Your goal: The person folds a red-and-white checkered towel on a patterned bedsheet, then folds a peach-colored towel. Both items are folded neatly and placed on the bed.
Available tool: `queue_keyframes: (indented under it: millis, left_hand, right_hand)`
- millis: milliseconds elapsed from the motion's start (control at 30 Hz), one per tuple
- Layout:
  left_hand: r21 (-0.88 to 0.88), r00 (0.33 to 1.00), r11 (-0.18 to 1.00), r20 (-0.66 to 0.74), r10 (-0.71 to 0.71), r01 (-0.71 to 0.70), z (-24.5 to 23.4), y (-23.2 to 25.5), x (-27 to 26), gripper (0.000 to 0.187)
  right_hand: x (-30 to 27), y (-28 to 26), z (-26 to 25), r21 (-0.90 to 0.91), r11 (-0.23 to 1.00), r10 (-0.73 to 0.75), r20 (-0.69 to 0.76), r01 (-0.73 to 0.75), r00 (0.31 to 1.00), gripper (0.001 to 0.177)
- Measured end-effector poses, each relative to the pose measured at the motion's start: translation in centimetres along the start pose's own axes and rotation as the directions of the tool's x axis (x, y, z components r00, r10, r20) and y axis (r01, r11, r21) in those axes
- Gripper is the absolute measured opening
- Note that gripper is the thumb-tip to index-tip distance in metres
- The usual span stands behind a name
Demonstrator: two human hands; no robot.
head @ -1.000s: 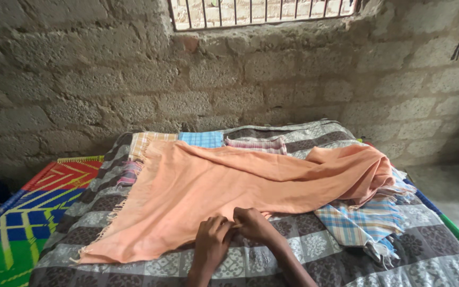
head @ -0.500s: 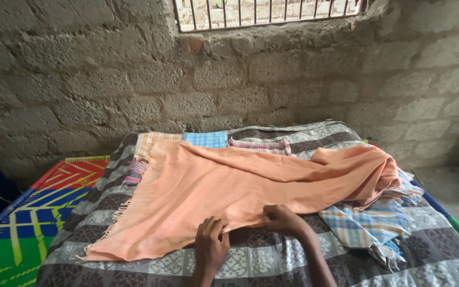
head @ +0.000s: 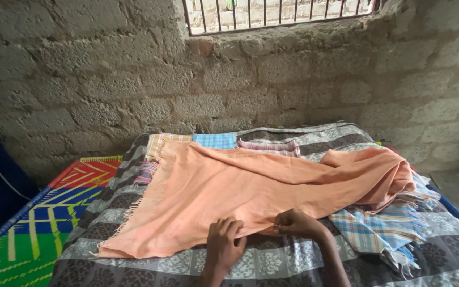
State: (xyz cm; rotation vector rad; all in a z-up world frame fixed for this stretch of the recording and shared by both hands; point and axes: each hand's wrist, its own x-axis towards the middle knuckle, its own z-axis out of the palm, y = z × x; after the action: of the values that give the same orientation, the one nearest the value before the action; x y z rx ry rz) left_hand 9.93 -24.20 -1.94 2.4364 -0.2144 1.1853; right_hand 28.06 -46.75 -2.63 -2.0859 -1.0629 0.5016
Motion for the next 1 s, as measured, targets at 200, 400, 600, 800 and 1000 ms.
queue_keyframes:
  millis: [200, 400, 600, 800, 1000]
  left_hand:
    - [-0.062, 0.998, 0.998, 0.064, -0.002, 0.006, 0.8, 0.8, 0.7, 0.035]
    - [-0.15, 0.986, 0.989, 0.161, 0.03, -0.006, 1.9, 2.3, 1.8, 0.032]
    - [-0.224, 0.974, 0.968, 0.164, 0.155, -0.116, 4.3, 2.8, 2.1, 0.019]
    - [-0.346, 0.861, 0.924, 0.507, 0.041, 0.16, 5.4, 2.5, 1.3, 0.014]
    - [-0.307, 0.721, 0.884, 0.691, -0.047, 0.353, 4.6, 2.5, 1.0, 0.024]
  right_hand:
    - [-0.6, -0.6, -0.2, -0.025, 0.999, -0.032, -0.059, 0.031, 0.998, 0.026]
    - [-2.0, -0.9, -0.2, 0.055, 0.996, -0.057, -0.135, 0.065, 0.989, 0.022]
    - [-2.6, -0.7, 0.2, 0.061, 0.988, -0.134, -0.099, 0.14, 0.986, 0.018]
    - [-3.3, -0.2, 1.0, -0.508, 0.86, -0.017, 0.061, 0.046, 0.998, 0.031]
    - [-3.6, -0.9, 0.6, -0.195, 0.938, 0.304, 0.065, -0.287, 0.95, 0.035]
